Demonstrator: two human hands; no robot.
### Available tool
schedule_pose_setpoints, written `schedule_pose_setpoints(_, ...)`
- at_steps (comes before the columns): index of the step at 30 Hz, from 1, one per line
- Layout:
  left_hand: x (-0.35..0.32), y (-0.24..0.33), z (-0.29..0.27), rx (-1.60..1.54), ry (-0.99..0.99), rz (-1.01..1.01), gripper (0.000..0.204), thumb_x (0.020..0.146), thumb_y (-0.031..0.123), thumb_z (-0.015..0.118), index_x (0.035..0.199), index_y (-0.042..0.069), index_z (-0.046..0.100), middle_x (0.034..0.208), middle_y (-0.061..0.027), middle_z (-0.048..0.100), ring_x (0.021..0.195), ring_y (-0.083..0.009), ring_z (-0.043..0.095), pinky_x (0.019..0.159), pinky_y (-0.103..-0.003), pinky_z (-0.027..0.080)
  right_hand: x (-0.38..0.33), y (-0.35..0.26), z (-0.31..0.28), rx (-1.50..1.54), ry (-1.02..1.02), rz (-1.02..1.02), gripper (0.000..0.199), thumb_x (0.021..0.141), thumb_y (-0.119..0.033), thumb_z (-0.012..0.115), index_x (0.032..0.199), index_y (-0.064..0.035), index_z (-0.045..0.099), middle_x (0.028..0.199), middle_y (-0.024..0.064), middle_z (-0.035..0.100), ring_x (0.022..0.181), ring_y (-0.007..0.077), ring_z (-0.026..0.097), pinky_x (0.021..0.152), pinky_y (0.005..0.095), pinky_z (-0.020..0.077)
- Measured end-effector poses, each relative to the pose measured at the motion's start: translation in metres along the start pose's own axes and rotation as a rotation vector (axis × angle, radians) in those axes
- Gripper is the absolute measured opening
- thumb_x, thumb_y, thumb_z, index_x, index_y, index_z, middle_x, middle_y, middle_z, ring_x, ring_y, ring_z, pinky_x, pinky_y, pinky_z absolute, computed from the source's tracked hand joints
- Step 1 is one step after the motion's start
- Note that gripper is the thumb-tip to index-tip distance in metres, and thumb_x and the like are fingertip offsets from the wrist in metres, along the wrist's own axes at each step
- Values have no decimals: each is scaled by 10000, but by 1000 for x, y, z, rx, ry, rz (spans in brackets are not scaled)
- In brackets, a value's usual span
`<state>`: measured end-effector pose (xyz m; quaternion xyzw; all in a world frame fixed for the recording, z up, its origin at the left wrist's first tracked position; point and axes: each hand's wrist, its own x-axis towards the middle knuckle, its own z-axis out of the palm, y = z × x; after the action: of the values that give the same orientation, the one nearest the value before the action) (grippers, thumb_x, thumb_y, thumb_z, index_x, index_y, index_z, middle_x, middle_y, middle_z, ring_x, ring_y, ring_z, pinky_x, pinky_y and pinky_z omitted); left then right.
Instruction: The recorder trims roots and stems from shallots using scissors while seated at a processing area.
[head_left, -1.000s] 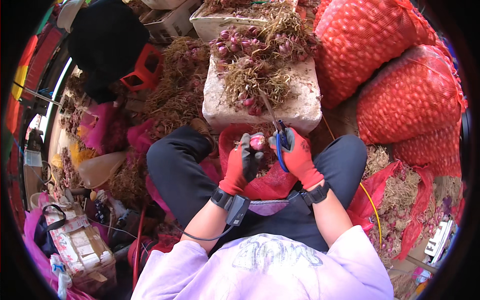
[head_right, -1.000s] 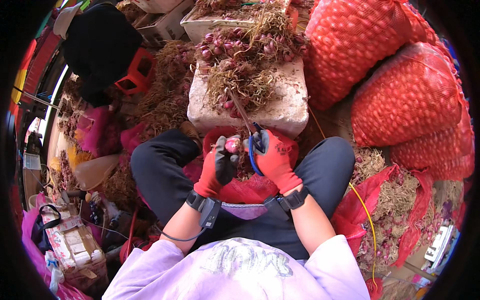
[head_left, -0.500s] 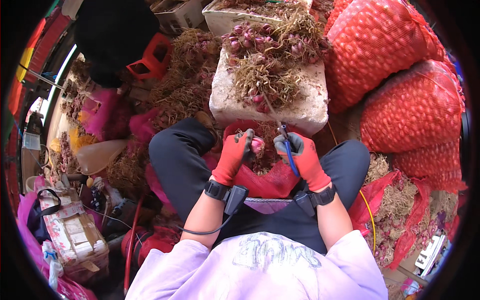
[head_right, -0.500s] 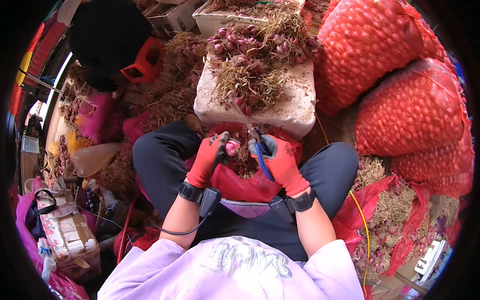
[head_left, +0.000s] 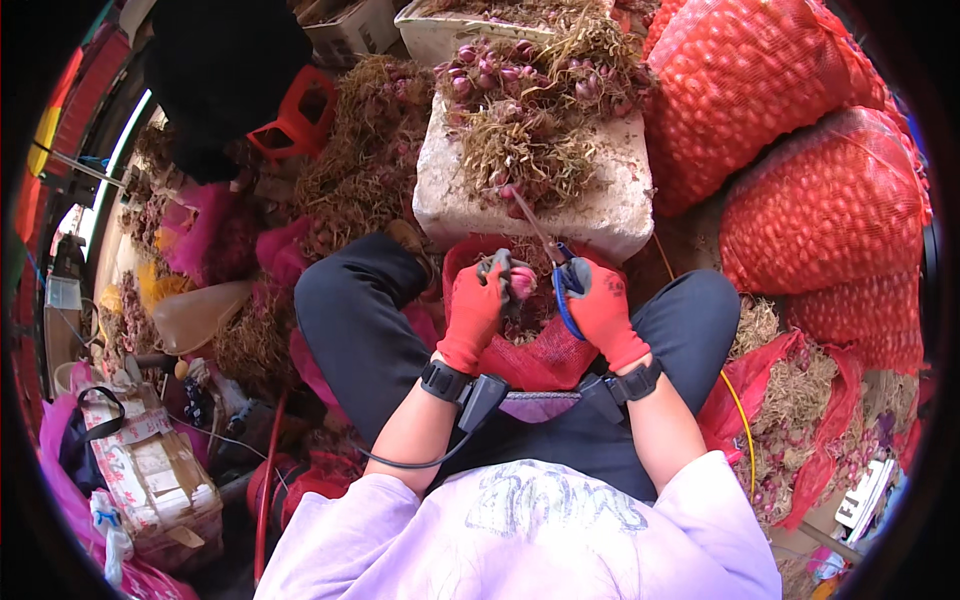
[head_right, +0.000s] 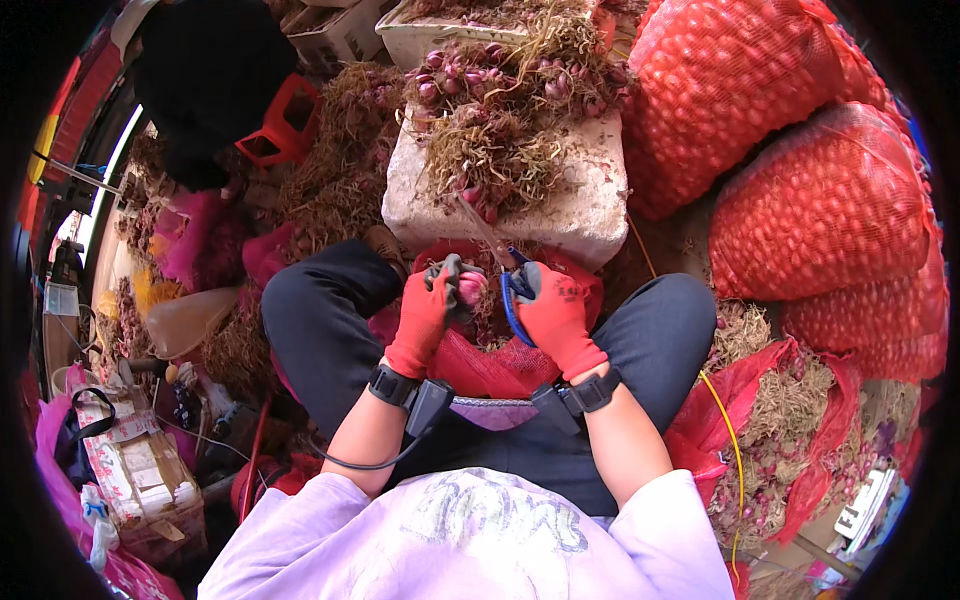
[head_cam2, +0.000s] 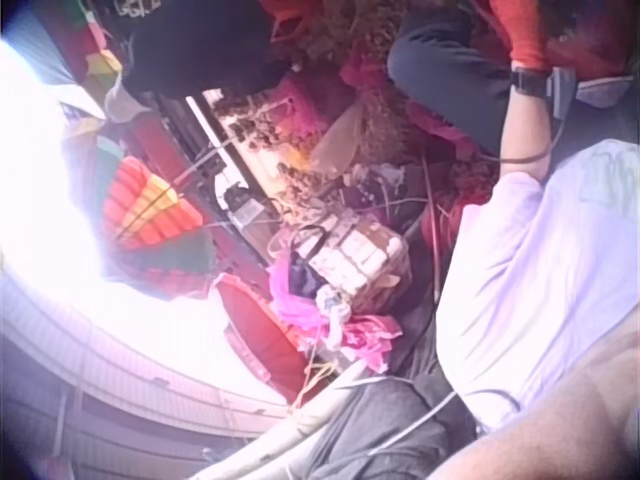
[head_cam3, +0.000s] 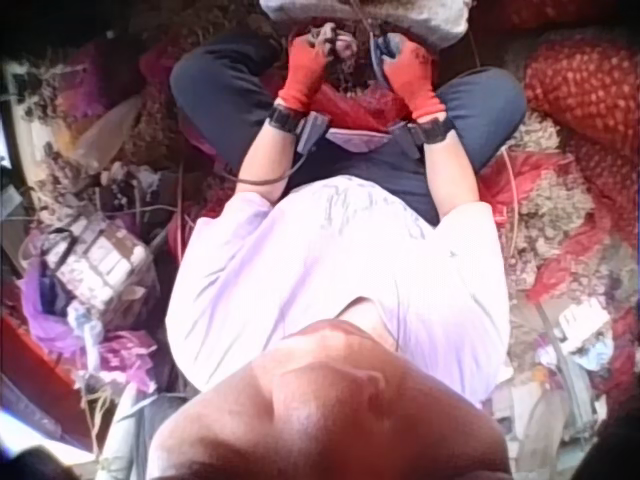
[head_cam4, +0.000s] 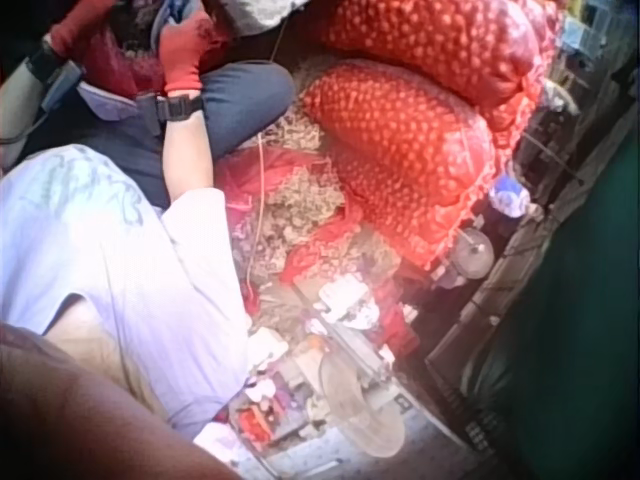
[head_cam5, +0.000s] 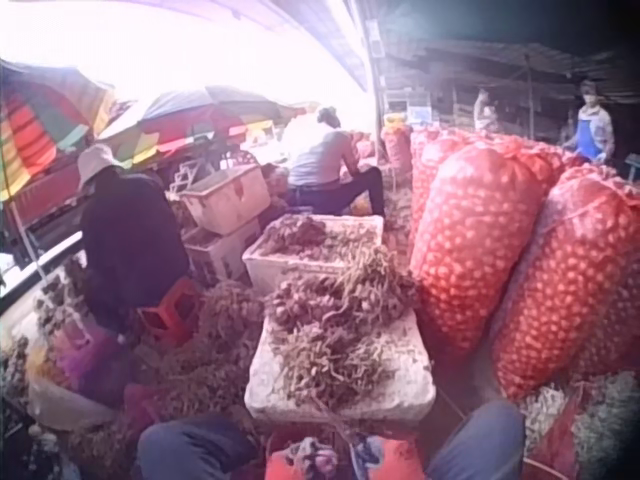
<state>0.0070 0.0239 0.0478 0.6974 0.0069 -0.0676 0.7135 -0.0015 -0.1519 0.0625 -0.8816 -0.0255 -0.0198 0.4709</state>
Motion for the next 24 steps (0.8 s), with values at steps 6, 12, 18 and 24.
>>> schedule_pose_setpoints(6,4,-21,-14,300,232,171,373,959,286,452,834,-6,647,668,-21,611,512,-66,516,460,-215,398,-6,-23,-9,-148,-55,-192,392,728,-373,703,964,-75,608,855,111,630,787,304,619,682,373,481)
schedule_pose_setpoints(12,9,21,-34,-212,273,-106,380,953,306,466,802,3,638,606,-19,557,469,-76,471,444,-237,373,-9,-19,-12,-345,-120,-231,490,708,-462,687,1009,-88,592,897,103,623,798,298,619,685,385,484)
schedule_pose_setpoints(18,11,12,-39,-212,317,-57,406,952,328,465,749,13,622,592,-23,558,441,-93,482,415,-238,390,-11,2,-4,-477,-84,-290,445,710,-453,683,945,-88,584,878,97,621,768,289,614,665,390,479)
schedule_pose_setpoints(24,10,9,-42,267,256,260,350,947,312,480,786,22,593,627,-38,575,446,-104,498,422,-239,410,-10,-5,-6,-438,-198,-135,480,700,-456,689,979,-84,571,882,108,611,783,292,613,657,387,477)
